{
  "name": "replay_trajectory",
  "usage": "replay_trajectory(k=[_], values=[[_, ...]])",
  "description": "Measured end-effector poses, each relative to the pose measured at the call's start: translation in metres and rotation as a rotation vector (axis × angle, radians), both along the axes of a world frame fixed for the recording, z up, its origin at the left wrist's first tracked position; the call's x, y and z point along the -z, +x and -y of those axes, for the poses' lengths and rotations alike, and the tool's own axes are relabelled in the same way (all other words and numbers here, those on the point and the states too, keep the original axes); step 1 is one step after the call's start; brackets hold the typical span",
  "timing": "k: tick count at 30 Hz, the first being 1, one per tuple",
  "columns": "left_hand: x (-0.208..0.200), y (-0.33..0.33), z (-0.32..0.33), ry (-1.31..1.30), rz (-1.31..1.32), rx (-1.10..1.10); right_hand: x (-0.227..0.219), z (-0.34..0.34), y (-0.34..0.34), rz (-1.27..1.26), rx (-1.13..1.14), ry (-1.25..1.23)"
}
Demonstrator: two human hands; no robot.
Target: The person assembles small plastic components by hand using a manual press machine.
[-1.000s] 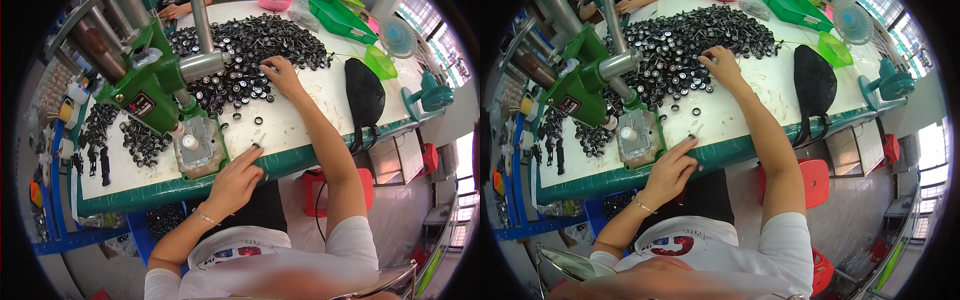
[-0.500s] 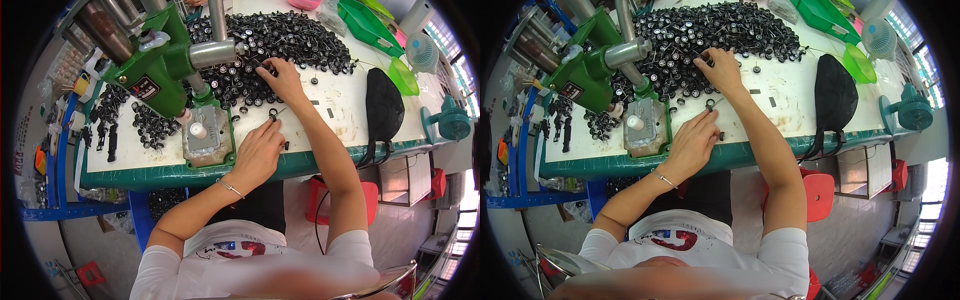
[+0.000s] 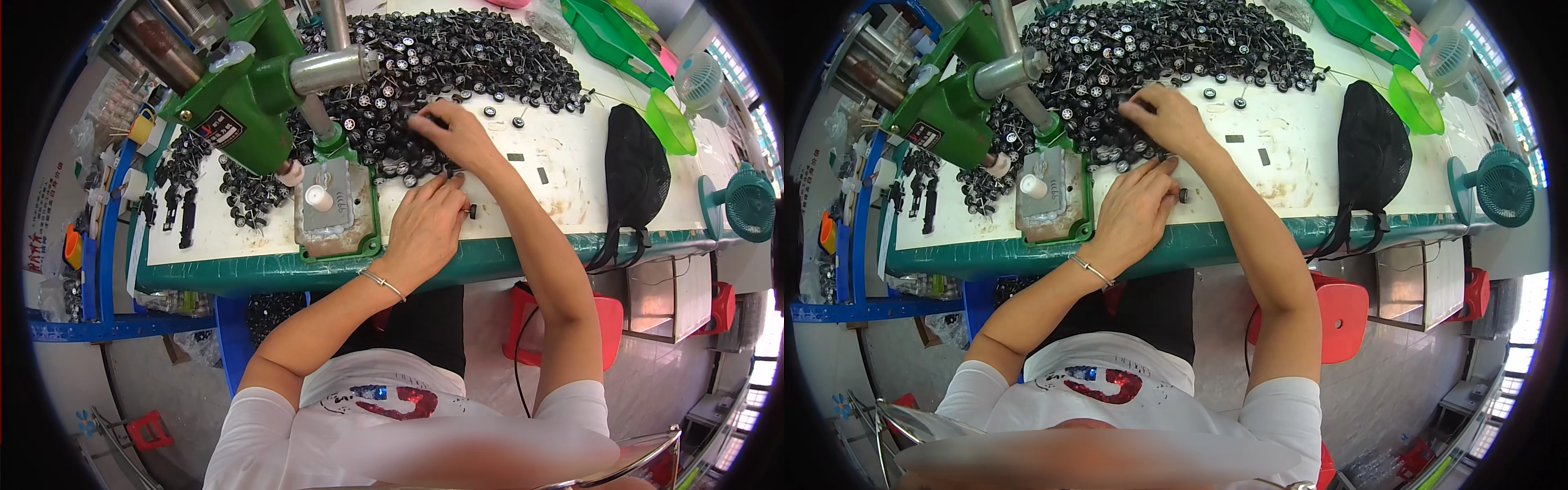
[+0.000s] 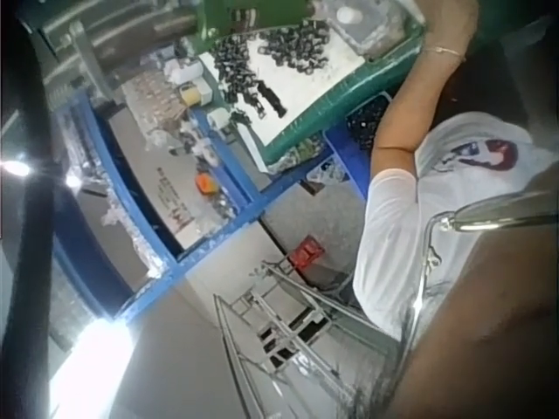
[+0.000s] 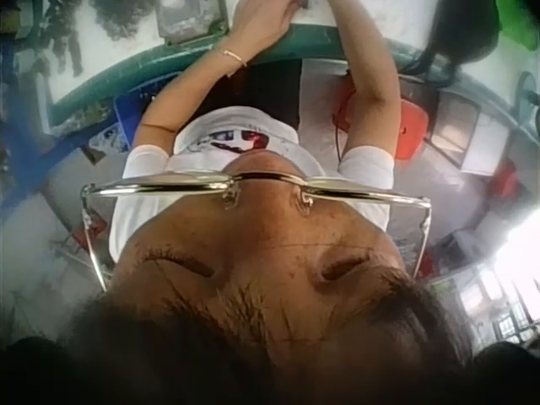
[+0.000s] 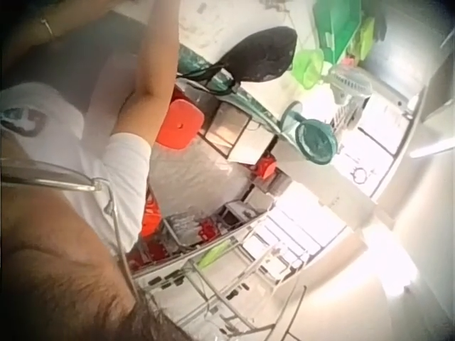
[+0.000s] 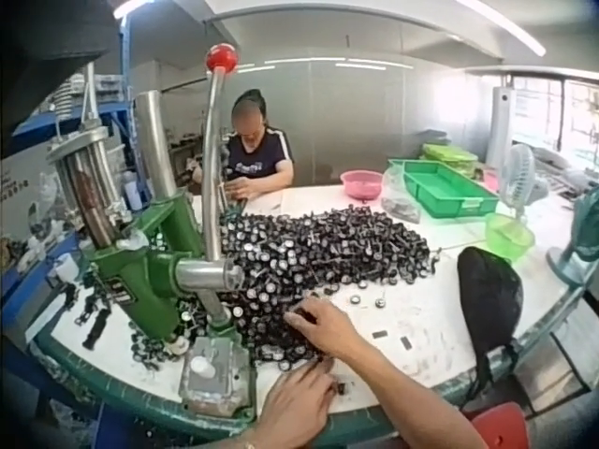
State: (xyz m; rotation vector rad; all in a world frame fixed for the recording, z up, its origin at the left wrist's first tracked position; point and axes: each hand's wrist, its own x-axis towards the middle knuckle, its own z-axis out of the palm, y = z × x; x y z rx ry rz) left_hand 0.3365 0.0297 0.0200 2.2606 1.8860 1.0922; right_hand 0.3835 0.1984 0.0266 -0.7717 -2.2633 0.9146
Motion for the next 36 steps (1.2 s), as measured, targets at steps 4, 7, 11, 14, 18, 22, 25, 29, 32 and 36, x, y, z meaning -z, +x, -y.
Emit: replay_trajectory(k=[4, 7, 11, 14, 18, 22, 25, 29, 32, 36], values=[[-0.014, 0.002, 0.009, -0.084, 0.000, -0.037, 0.000, 0.027, 0.004, -0.010, -0.126, 0.192], [-0.015, -0.001, 0.014, -0.167, 0.010, -0.050, -0.003, 0.033, 0.004, -0.054, -0.187, 0.350], [-0.011, -0.004, 0.014, -0.101, 0.001, -0.060, -0.006, 0.031, 0.003, -0.174, -0.312, 0.323], [-0.007, -0.008, 0.003, -0.017, -0.023, -0.088, -0.015, 0.023, 0.011, -0.305, -0.185, 0.091], [-0.011, -0.013, 0.001, -0.027, -0.065, -0.116, -0.019, 0.015, 0.025, -0.423, -0.123, -0.125], [-0.013, -0.016, 0.015, 0.033, -0.044, -0.094, -0.021, 0.015, 0.044, -0.264, -0.015, -0.222], [-0.015, -0.013, 0.027, 0.044, -0.006, -0.068, -0.014, 0.018, 0.053, -0.252, 0.019, -0.246], [-0.007, -0.015, 0.036, 0.062, -0.045, -0.023, -0.011, 0.045, 0.057, -0.182, 0.168, 0.155], [-0.005, -0.018, 0.049, 0.033, -0.007, 0.026, -0.010, 0.077, 0.056, -0.073, 0.070, 0.422], [0.004, -0.024, 0.062, 0.048, 0.106, 0.139, -0.002, 0.084, 0.061, 0.062, 0.039, 0.485]])
